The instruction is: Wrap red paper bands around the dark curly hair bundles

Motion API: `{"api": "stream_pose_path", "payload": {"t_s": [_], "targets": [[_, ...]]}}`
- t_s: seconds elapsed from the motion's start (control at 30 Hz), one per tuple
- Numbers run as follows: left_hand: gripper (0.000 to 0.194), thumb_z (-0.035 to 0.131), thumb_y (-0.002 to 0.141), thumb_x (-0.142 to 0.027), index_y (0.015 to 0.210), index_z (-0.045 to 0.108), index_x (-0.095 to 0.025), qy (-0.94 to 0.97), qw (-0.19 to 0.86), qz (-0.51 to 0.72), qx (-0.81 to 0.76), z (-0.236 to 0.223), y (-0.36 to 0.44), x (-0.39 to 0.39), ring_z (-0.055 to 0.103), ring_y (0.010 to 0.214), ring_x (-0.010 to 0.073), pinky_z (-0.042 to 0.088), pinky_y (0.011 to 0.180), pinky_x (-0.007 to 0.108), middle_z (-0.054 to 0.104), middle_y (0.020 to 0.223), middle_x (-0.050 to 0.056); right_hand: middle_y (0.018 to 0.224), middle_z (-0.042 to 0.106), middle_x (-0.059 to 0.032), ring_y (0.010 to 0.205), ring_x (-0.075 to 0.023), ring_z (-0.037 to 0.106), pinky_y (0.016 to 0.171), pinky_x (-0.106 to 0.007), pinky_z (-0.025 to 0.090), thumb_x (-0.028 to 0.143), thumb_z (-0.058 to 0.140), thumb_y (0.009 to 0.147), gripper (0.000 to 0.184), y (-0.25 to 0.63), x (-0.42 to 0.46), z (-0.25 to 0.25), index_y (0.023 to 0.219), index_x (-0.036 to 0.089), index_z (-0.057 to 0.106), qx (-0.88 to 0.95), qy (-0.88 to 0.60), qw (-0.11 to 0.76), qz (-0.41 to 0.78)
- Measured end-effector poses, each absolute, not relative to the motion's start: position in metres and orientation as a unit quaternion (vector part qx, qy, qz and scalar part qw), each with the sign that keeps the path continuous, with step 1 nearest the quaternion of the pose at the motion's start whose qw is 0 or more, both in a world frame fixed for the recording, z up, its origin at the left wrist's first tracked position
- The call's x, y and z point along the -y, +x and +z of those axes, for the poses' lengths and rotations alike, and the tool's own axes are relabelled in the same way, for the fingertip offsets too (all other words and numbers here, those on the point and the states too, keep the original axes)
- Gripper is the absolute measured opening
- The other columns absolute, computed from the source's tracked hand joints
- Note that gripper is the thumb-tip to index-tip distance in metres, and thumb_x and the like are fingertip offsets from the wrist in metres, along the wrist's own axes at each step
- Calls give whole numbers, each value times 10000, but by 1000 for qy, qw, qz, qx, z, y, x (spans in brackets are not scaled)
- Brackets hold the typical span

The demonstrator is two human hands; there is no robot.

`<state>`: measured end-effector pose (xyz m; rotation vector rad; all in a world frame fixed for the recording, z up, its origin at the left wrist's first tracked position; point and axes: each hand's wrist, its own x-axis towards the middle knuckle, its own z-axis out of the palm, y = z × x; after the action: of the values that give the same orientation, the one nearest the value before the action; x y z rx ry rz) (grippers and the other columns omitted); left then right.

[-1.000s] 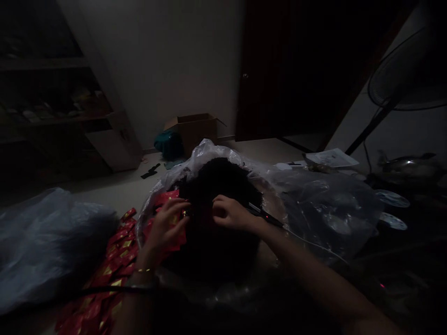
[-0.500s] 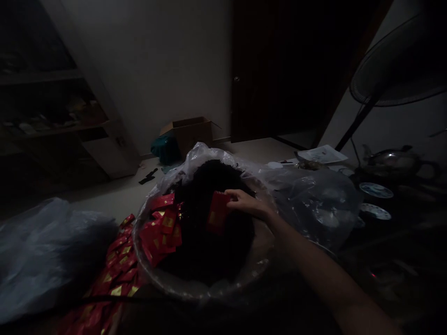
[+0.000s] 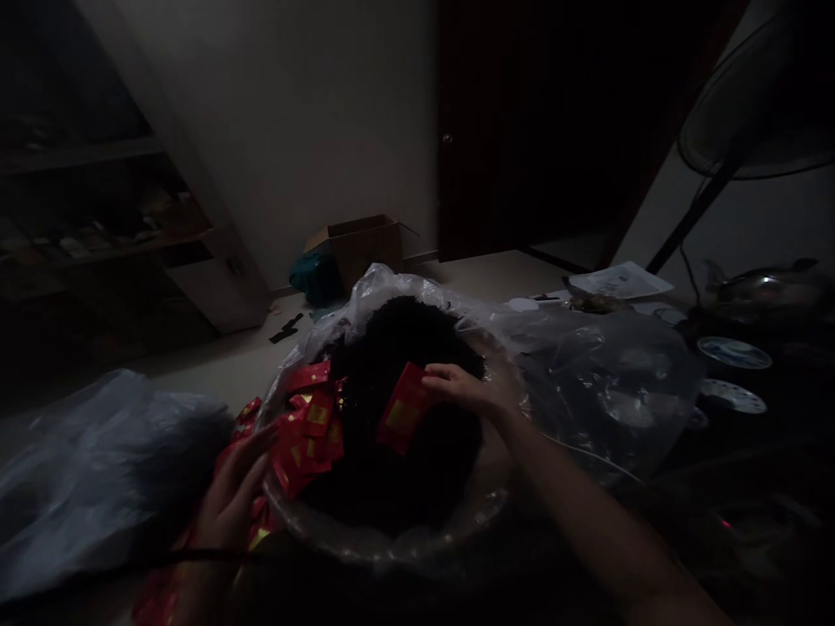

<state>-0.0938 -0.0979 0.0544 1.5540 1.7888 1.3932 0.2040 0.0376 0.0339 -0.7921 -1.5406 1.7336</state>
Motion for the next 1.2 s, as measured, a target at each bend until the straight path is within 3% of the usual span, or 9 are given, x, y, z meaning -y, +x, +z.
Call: {"api": "stream_pose_path", "payload": {"t_s": [0.1,0.23,0.37,0.5,0.6,0.8,0.9,1.0,1.2], "targets": [[574,560,777,-494,1258,493,-188,560,440,474,-518,57,-47,36,603,1050,275,510,842,389,570,1260,149,723,531,26,684,-115,531,665,-244,445,460,585,776,305,199,-37,29,775,159,540,665,-311,316,601],[554,663,724,-369,1234,518,-210,635,508,408,-415,40,-2,-6,600,1045,234,481,880,354,635,1167,107,822,542,-19,771,-142,527,723,-281,437,286,528,833,154,196,-37,26,757,156,560,781,-311,303,448],[294,693,683,-276,952,635,-171,654,438,427,-444,14,1,-9,641,871,195,502,799,317,702,932,52,992,551,-58,867,-159,549,755,-295,452,184,560,811,47,195,-32,31,785,175,598,821,-302,342,343],[207,678,695,-267,864,619,-162,672,373,433,-471,8,-8,-5,632,774,163,507,705,269,683,826,27,903,575,-36,804,-147,572,657,-253,466,151,605,782,90,192,-27,35,860,197,613,798,-333,388,320],[124,631,723,-223,833,606,-173,721,265,419,-483,13,-7,0,612,693,138,501,627,240,658,763,13,856,584,-28,783,-147,576,670,-258,475,156,629,766,74,191,-24,34,818,195,593,808,-325,409,273],[137,533,776,-106,842,618,-191,829,21,442,-342,22,-7,15,631,857,154,524,717,253,655,965,79,905,587,-50,781,-129,575,671,-230,473,207,576,822,94,196,-11,38,729,196,566,867,-243,419,116],[130,520,795,-106,845,606,-189,834,-5,435,-340,23,-10,16,624,909,158,525,742,258,640,1014,91,897,588,-48,777,-126,571,665,-217,460,201,560,829,52,197,-8,40,786,199,589,880,-256,391,84],[102,528,791,-129,833,601,-186,847,-22,385,-365,21,-12,12,619,837,154,519,693,258,644,960,79,849,588,-34,758,-138,559,643,-226,438,216,591,805,48,196,-9,38,849,202,603,900,-301,308,62],[93,555,794,-176,707,588,-181,868,-108,323,-362,21,-15,7,556,709,147,463,609,264,632,820,52,819,589,-29,741,-147,516,599,-241,382,298,647,776,114,194,-10,37,728,198,619,911,-346,224,1]]}}
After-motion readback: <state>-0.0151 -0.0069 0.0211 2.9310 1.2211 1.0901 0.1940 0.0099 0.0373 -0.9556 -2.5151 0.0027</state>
